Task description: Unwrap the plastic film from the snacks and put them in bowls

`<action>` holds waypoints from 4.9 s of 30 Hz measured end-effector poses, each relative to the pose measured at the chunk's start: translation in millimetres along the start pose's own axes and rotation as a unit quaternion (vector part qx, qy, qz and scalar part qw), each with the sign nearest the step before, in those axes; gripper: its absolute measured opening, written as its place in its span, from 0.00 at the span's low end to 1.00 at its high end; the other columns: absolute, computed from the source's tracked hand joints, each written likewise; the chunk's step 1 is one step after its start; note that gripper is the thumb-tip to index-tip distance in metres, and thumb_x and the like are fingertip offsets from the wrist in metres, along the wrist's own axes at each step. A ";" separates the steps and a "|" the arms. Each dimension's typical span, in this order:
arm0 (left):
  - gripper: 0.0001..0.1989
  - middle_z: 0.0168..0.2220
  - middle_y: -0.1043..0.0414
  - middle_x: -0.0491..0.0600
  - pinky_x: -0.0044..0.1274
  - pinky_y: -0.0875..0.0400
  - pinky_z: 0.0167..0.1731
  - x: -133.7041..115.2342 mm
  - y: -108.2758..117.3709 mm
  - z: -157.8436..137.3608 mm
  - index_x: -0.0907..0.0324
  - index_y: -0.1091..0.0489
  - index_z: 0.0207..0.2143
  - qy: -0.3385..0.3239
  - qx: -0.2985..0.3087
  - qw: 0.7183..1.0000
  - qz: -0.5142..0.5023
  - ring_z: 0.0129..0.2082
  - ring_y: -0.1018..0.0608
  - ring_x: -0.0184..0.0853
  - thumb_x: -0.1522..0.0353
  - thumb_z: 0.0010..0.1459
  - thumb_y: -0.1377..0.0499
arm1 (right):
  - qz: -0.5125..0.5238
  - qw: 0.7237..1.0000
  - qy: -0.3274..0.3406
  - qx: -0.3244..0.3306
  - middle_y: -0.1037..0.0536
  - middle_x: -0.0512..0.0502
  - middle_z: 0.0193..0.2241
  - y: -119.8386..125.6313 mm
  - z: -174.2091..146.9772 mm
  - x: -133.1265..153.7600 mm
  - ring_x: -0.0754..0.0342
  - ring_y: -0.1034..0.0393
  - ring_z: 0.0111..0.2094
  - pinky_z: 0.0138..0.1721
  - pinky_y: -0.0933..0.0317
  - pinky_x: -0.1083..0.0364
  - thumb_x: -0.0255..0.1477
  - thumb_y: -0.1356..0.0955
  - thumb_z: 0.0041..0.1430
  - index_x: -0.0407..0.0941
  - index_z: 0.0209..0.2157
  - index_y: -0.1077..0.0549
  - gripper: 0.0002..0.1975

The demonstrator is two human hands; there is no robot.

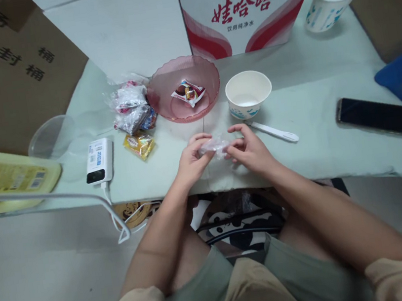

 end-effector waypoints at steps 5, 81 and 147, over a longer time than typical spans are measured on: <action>0.28 0.36 0.24 0.49 0.26 0.28 0.37 7.0 -6.2 2.2 0.58 0.27 0.45 0.054 0.023 0.994 -0.097 0.35 0.23 0.35 0.50 0.49 0.30 | -0.119 0.987 0.097 -0.050 0.25 0.44 0.42 3.0 -3.2 7.1 0.49 0.29 0.43 0.36 0.33 0.53 0.40 0.26 0.47 0.48 0.36 0.29 0.18; 0.21 0.38 0.21 0.52 0.27 0.27 0.30 2.9 34.5 -9.9 0.58 0.24 0.45 0.114 -0.088 0.985 0.093 0.29 0.23 0.35 0.52 0.61 0.42 | -0.374 0.903 0.212 -0.019 0.21 0.38 0.54 8.0 -30.0 -2.4 0.40 0.27 0.56 0.57 0.34 0.38 0.30 0.33 0.60 0.48 0.53 0.25 0.18; 0.17 0.54 0.25 0.52 0.40 0.20 0.45 -46.4 36.5 -33.8 0.52 0.29 0.38 0.150 -0.083 0.955 -0.244 0.59 0.24 0.49 0.50 0.59 0.39 | 0.313 0.946 -0.065 0.054 0.25 0.42 0.57 -67.9 -26.8 -17.7 0.43 0.27 0.55 0.53 0.29 0.42 0.41 0.22 0.44 0.54 0.55 0.36 0.38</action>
Point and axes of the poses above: each hand's wrist, its own z-axis towards the middle knuckle, its own y-axis out of the back of the hand, x = y × z, the point moved 2 cm from there along z, towards the middle knuckle
